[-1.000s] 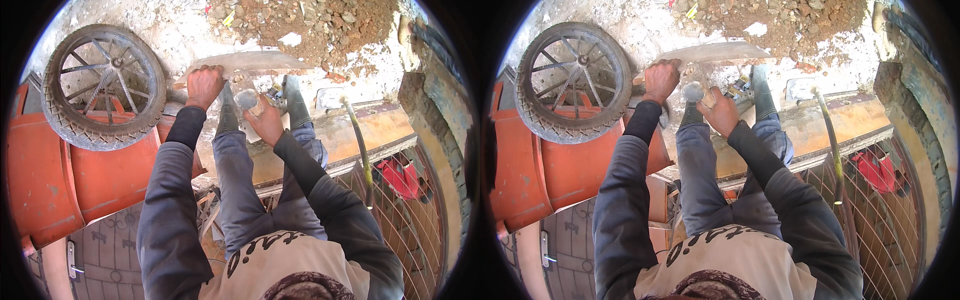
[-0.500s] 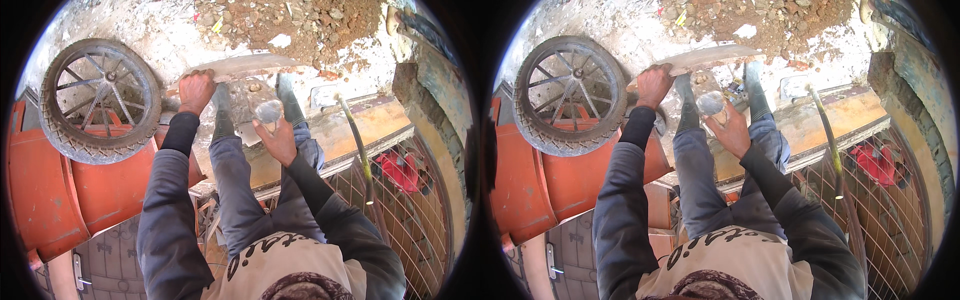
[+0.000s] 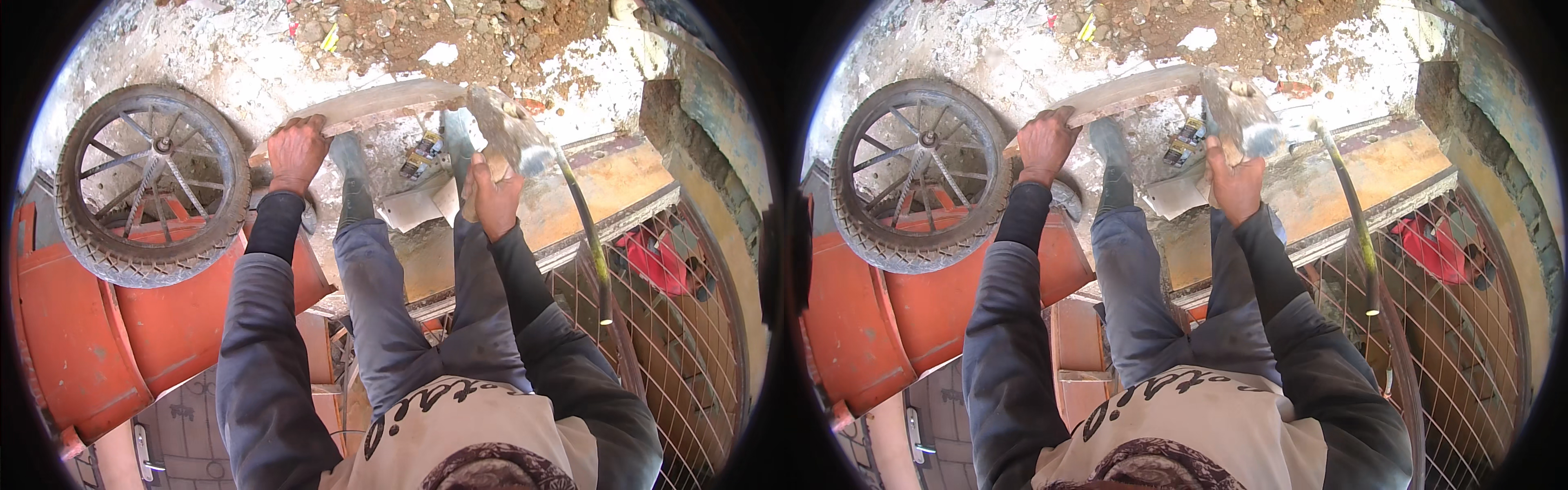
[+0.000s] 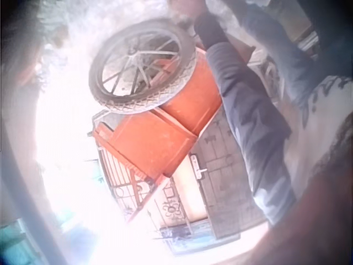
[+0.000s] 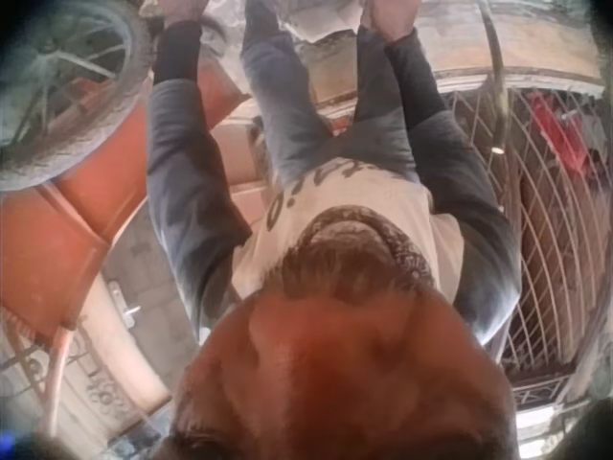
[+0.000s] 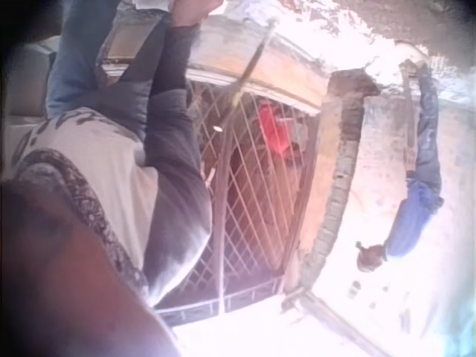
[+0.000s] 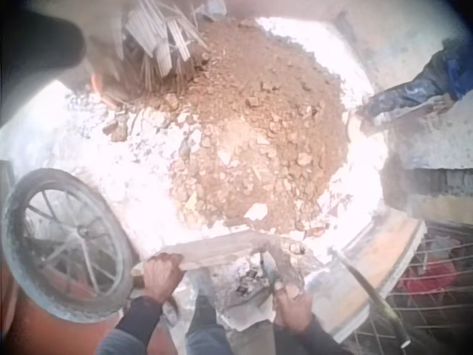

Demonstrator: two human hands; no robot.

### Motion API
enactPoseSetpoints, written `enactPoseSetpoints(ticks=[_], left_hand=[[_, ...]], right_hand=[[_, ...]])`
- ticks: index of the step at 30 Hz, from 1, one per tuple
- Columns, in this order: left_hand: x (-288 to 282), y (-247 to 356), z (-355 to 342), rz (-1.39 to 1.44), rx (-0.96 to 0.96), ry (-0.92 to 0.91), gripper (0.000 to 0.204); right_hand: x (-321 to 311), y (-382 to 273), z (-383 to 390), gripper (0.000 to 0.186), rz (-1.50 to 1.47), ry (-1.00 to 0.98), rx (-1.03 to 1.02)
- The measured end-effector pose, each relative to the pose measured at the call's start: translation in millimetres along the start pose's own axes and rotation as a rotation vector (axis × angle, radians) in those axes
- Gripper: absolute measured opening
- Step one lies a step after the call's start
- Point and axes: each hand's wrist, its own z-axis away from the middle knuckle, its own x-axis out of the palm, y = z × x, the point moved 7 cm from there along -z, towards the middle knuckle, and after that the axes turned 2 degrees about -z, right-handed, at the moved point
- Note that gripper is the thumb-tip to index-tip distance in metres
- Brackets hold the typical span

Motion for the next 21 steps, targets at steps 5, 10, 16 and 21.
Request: enactPoseSetpoints(ticks=[5, 10, 16, 21], left_hand=[[16.4, -9.7, 6.4, -0.044, -0.021, -0.030, 0.027], [17.3, -7.0, 8.4, 0.009, -0.012, -0.033, 0.027], [11.7, 0.5, 8.7, 0.033, -0.032, 0.011, 0.029], [7.0, 45.3, 10.6, 0.092, 0.036, 0.243, 0.025]], right_hand=[[19.4, 20.1, -4.6, 0.029, 0.302, -0.014, 0.059], [34.6, 14.6, 11.1, 0.021, 0.248, -0.109, 0.027], [67.7, 18.7, 4.1, 0.026, 0.376, -0.155, -0.130], [66.6, 40.6, 0.2, 0.027, 0.349, -0.173, 0.030]])
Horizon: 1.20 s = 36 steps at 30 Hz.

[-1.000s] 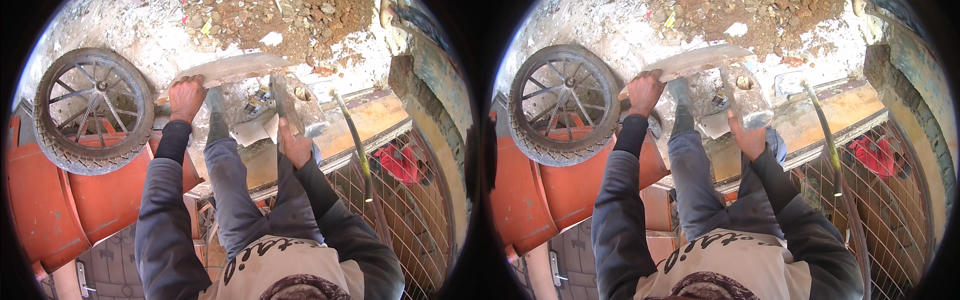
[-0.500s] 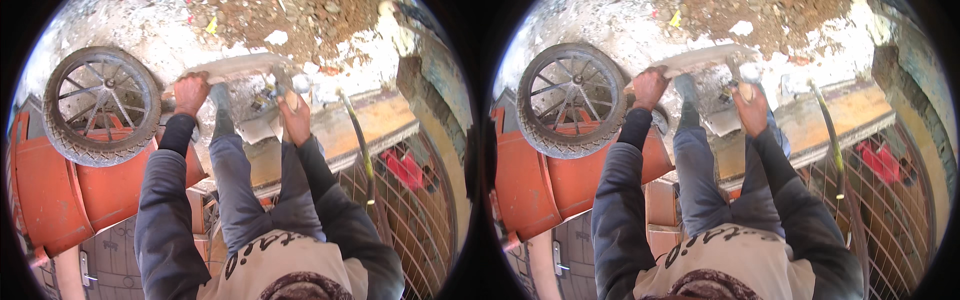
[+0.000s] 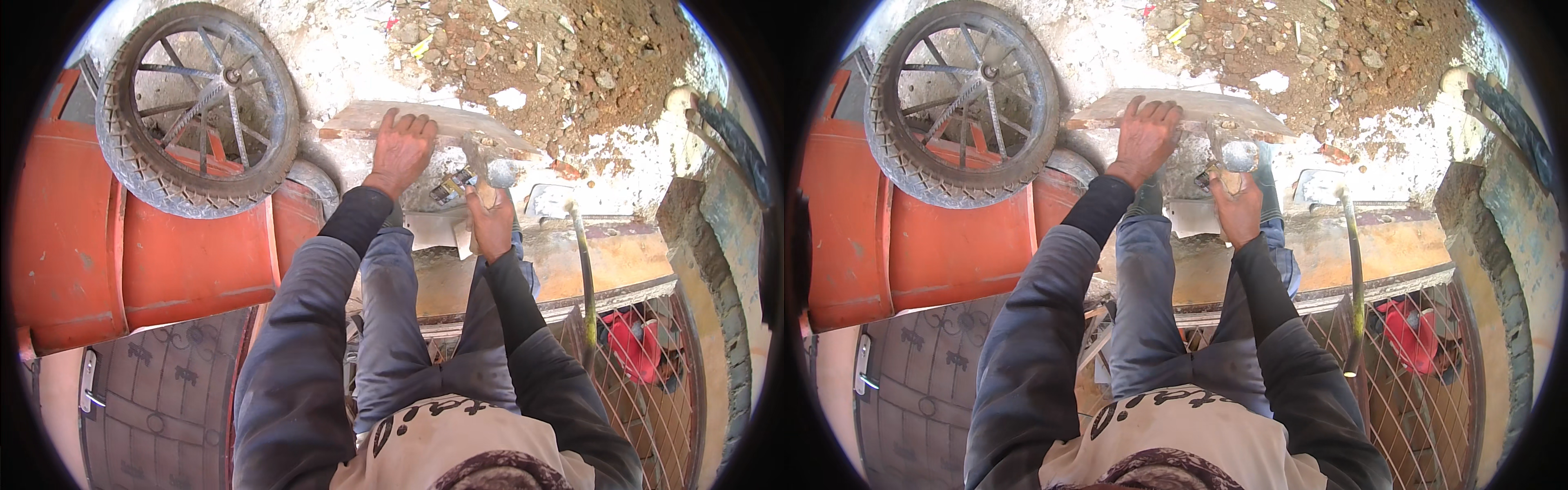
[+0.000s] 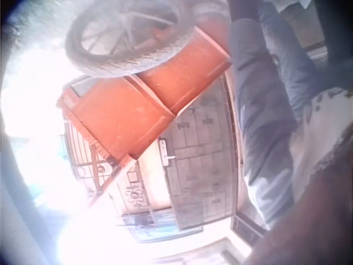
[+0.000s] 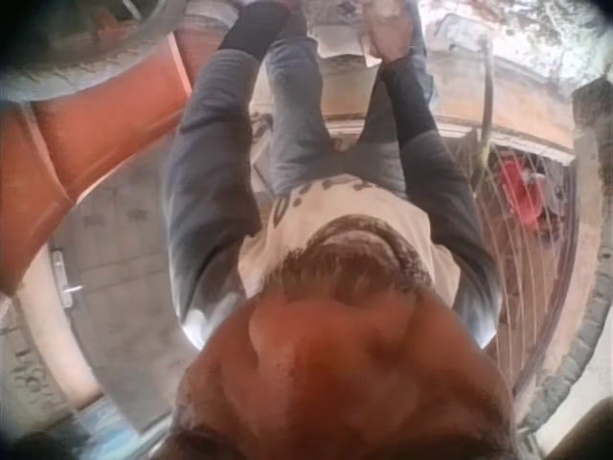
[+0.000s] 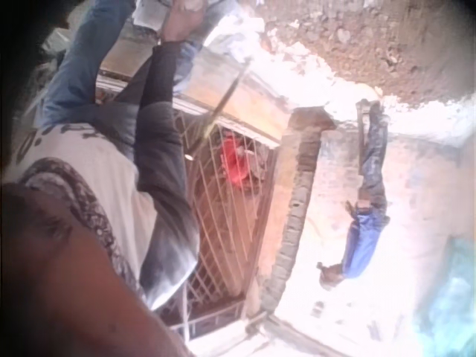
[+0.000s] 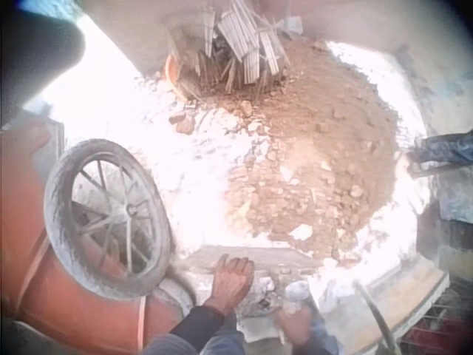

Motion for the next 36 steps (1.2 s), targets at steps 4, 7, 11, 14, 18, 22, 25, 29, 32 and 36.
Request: enactPoseSetpoints(ticks=[4, 7, 11, 14, 18, 22, 25, 29, 32, 36], left_hand=[[2.0, 24.3, -10.9, 0.038, -0.057, 0.085, 0.022], [6.4, 27.5, -9.2, 0.075, -0.070, 0.119, 0.018], [9.5, 28.6, 0.1, 0.085, -0.052, 0.122, 0.011], [16.0, 22.9, 2.7, 0.109, -0.029, 0.090, 0.012], [0.9, 23.0, -7.3, 0.151, 0.030, 0.102, 0.013], [13.1, 16.4, -4.9, 0.019, 0.046, 0.315, 0.015], [19.6, 16.2, -6.1, 0.037, 0.056, 0.228, 0.015], [20.3, 20.2, -0.8, 0.174, 0.001, 0.259, 0.018], [7.4, 7.0, -7.6, 0.191, 0.004, 0.204, 0.019], [13.5, 9.4, -7.1, 0.166, 0.026, 0.151, 0.022]], right_hand=[[-2.8, -9.5, -6.2, 0.026, 0.013, -0.031, -0.067], [-3.8, -30.1, -4.3, 0.026, 0.075, -0.031, -0.188], [1.5, -52.5, 12.8, 0.020, 0.018, -0.123, -0.066], [15.8, -65.3, 19.9, 0.017, 0.098, -0.289, -0.012], [50.4, -136.9, 23.7, 0.040, 0.272, -0.526, -0.406], [86.4, -163.3, 21.9, 0.044, 0.568, -0.868, -0.592], [102.8, -146.0, 1.5, 0.042, 0.697, -0.909, -0.645], [117.7, -142.6, -33.3, 0.042, 0.781, -0.622, -0.745], [124.1, -161.5, -9.0, 0.041, 0.719, -0.859, -0.477], [127.7, -159.0, -5.8, 0.045, 0.790, -0.827, -0.615]])
